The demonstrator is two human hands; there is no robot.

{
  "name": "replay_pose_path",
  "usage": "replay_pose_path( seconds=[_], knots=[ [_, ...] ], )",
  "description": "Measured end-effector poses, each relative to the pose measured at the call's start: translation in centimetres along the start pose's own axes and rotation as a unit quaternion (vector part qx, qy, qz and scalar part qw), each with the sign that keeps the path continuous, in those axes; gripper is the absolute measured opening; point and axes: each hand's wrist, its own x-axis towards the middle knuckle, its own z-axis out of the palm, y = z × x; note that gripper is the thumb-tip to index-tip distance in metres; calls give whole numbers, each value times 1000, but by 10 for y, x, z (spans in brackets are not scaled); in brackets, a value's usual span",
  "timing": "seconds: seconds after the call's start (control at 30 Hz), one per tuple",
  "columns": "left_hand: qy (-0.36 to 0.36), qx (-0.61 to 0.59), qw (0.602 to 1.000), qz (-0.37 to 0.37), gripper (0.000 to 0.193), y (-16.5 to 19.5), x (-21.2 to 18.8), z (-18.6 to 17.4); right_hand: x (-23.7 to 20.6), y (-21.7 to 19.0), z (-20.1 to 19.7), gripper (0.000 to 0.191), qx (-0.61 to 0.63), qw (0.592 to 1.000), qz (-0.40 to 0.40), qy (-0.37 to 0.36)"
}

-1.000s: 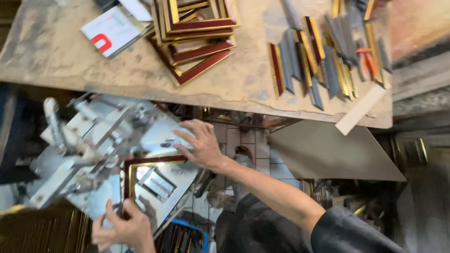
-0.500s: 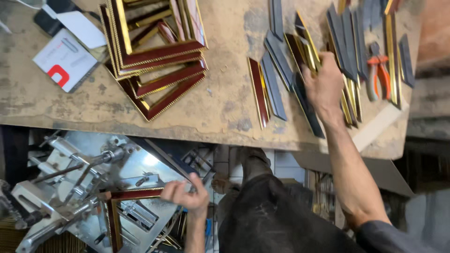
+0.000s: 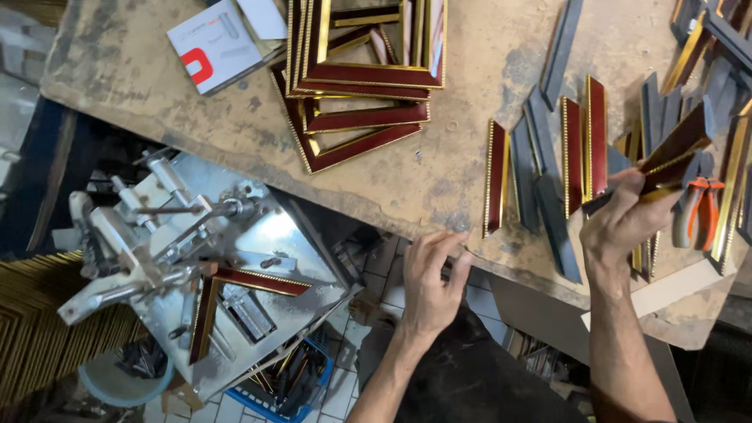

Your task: The person assembles picture frames by placing four frame pieces into a corner-joining machine, tightening the handles to secure the corners, and stacking the completed frames on the table. The person also handles loose frame pieces and small metal corner brackets.

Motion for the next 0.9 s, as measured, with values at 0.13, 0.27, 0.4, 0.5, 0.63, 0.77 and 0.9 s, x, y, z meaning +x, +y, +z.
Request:
replay_pose_path(
  seconds=[0.13, 0.27, 0.4, 0.5, 0.63, 0.77, 0.9],
  knots=[
    [-16, -156, 985, -70, 53, 12, -21, -25, -107, -82, 28, 39, 172, 949, 146, -221],
    [52, -180, 961, -201, 48, -4, -71, -67, -210, -141, 69, 59, 64, 960, -34, -271],
    [59, -53, 934, -349, 41, -32, -142, -133, -253, -188, 81, 82, -42, 929, -244, -276],
    [29, 3, 934, -357, 41, -53, -187, -171, -250, -215, 87, 29, -101, 719, -536, -431],
    [-22, -89, 902, -421, 35, -80, -243, -188, -264, -229, 109, 46, 52, 617, -548, -563],
    [-27, -316, 810, -494, 40, -99, -296, -194, -305, -231, 121, 49, 62, 499, -645, -575],
    [-52, -68, 827, -556, 41, -102, -334, -226, -299, -234, 127, 35, 130, 489, -695, -511]
  ],
)
